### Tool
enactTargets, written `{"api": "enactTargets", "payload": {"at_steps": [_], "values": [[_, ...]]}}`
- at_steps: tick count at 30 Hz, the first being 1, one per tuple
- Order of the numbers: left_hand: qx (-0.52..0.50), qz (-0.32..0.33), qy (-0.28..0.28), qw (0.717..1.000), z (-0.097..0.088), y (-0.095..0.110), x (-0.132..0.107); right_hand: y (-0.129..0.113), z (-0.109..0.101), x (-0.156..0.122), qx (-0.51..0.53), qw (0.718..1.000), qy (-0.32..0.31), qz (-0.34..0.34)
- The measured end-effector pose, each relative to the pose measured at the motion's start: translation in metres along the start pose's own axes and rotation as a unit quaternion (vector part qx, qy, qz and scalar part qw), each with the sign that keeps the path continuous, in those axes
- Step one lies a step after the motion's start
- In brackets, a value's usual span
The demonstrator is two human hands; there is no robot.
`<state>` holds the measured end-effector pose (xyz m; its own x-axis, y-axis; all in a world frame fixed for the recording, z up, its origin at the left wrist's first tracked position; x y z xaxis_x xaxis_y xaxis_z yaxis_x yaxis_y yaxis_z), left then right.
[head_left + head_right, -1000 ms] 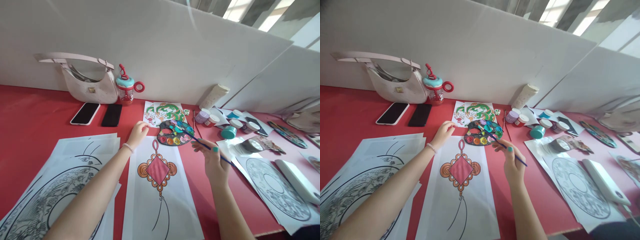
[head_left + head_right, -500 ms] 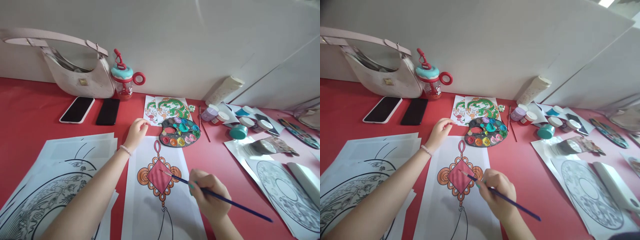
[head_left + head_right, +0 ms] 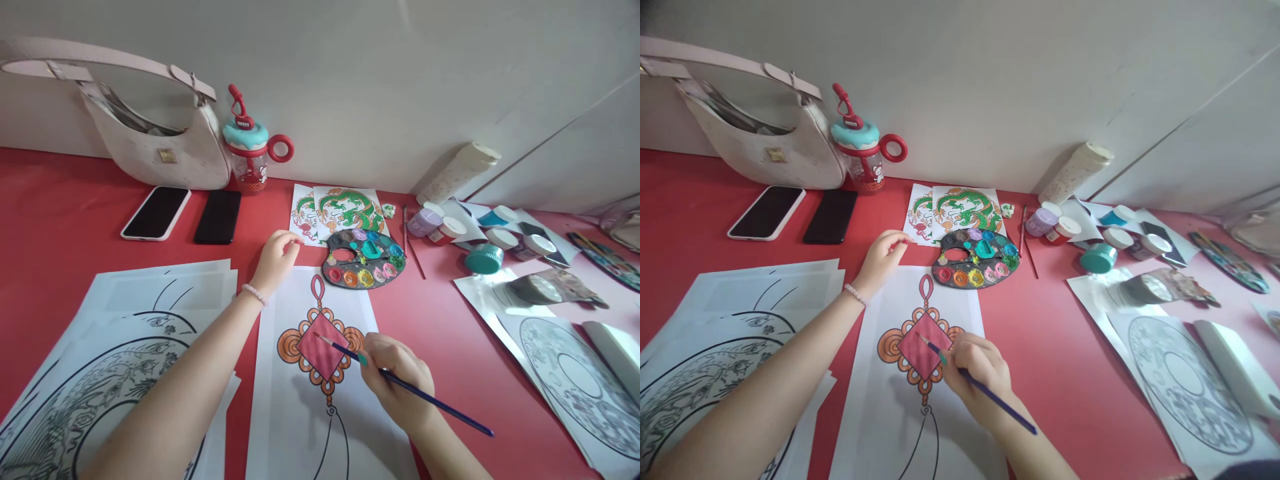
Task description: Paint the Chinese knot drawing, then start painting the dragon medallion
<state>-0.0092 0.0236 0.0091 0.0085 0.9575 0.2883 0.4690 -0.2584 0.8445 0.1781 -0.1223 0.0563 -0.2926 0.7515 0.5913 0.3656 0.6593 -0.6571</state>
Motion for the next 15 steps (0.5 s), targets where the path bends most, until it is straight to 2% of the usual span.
{"api": "enactTargets", "payload": {"at_steps": [15], "values": [[0.005,0.001,-0.005,1.000,-0.0010,0.0002,-0.0004,0.0044,0.0029,-0.0027,-0.013,1.000,-0.024,-0.002]]}}
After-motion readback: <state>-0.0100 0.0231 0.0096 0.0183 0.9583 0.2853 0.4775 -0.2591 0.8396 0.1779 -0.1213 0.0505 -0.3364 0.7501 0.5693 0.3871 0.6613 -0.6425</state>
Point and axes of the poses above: each hand's wrist, its own x-axis towards the middle knuckle, its own z-axis out of the palm, y = z × x, the point moved 1 cm from there along x, towards the middle knuckle, and after that the axes turned 5 degrees about x, right-handed, at the moved point
